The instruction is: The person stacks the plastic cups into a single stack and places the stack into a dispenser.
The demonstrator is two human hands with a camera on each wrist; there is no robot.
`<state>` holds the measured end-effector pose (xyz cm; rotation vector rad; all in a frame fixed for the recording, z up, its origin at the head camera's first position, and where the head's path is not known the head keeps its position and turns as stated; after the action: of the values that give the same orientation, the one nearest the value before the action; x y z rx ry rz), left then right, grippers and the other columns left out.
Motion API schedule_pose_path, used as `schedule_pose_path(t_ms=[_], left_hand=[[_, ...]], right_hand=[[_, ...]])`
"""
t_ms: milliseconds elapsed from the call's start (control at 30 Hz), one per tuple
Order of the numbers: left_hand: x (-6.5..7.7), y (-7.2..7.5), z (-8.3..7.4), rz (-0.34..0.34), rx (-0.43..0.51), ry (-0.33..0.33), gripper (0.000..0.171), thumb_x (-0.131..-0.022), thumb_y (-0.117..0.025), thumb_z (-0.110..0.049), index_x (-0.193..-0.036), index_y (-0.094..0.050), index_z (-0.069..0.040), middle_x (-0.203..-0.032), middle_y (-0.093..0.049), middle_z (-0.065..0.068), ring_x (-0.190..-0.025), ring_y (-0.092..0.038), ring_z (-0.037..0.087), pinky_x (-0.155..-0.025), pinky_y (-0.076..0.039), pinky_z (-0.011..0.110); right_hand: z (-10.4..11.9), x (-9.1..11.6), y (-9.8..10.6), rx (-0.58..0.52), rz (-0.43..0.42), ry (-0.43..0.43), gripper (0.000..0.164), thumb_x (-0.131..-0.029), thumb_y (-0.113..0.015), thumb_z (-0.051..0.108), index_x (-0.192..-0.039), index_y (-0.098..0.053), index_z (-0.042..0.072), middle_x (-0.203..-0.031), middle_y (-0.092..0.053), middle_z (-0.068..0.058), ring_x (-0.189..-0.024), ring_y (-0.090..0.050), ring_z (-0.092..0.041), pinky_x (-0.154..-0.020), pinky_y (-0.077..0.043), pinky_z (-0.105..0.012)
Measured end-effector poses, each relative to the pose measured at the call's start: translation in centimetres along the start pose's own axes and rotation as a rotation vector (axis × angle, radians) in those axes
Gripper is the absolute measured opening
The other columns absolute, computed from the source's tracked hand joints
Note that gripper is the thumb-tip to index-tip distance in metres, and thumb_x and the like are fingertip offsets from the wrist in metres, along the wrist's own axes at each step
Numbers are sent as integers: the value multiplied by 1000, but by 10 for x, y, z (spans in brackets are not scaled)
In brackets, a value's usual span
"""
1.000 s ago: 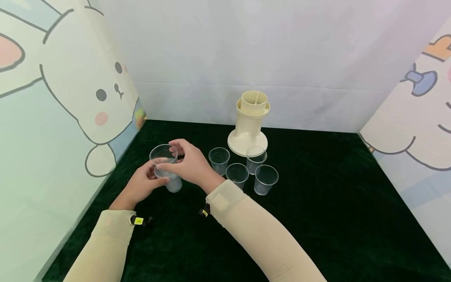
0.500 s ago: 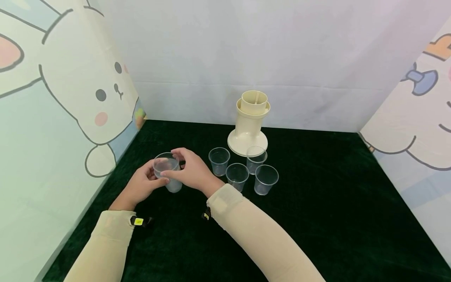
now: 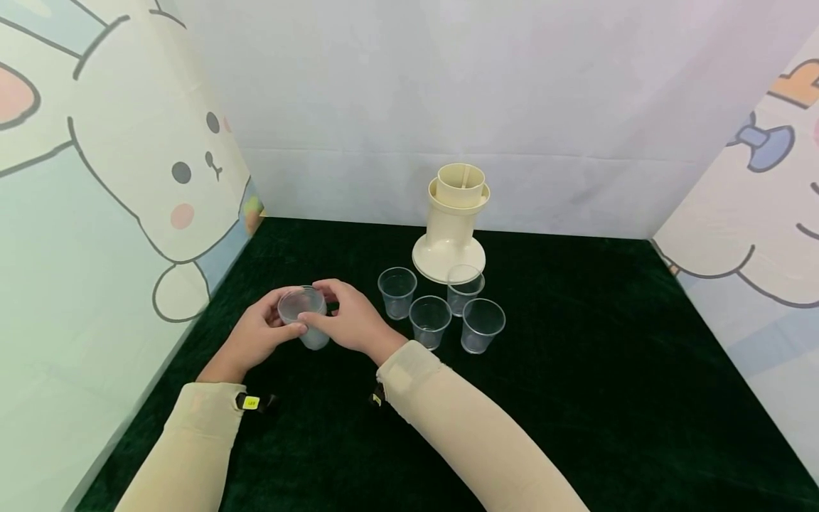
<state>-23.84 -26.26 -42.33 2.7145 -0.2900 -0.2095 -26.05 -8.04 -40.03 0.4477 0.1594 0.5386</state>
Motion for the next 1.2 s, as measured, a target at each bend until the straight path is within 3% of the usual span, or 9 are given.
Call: schedule_pose_path(t_ms=[400,633,867,1200], left_hand=[[0,-1,1,-2,-17,21,65,-97,-75,-24,-152,-43,-9,-140,-53,15,-114,-62,12,-88,-53,21],[0,-1,0,-8,-25,26,66,-97,-75,-25,-152,-43,-9,-142,-53,17,-118,-62,22,-88,-52,20],[-1,-3,1,-11,-29,63,67,-96,-76,-30,-152,-43,-12,-144,-52,14,-124,-56,32,-91,-49,17],[0,-2,3,-4,-21,54,64,-98,-75,-28,-152,-44,-13,-143,-52,13,-121,-57,24,-90,-50,18]], right_hand=[[3,8,10,-11,-4,21,59,-100,-69,42,-150,-50,17,-144,-55,3,-128,-53,-11,-102,-49,-30],[7,18,27,-87,-26,42,56,-101,-69,36,-149,-50,17,-144,-56,1,-131,-54,-14,-106,-48,-40],[6,38,52,-141,-63,60,58,-99,-70,40,-150,-47,25,-144,-56,3,-131,-54,-14,-105,-48,-35],[11,73,80,-141,-72,68,60,-99,-71,36,-151,-45,23,-144,-56,1,-131,-53,-13,-106,-47,-36]])
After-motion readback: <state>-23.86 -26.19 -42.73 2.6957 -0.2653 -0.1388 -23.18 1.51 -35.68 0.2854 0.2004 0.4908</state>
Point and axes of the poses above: each hand's wrist, its own x-axis away from the middle knuckle, its own y-axis out of the back of the hand, z = x × y, the point moved 6 cm from there along -x, towards the middle knuckle
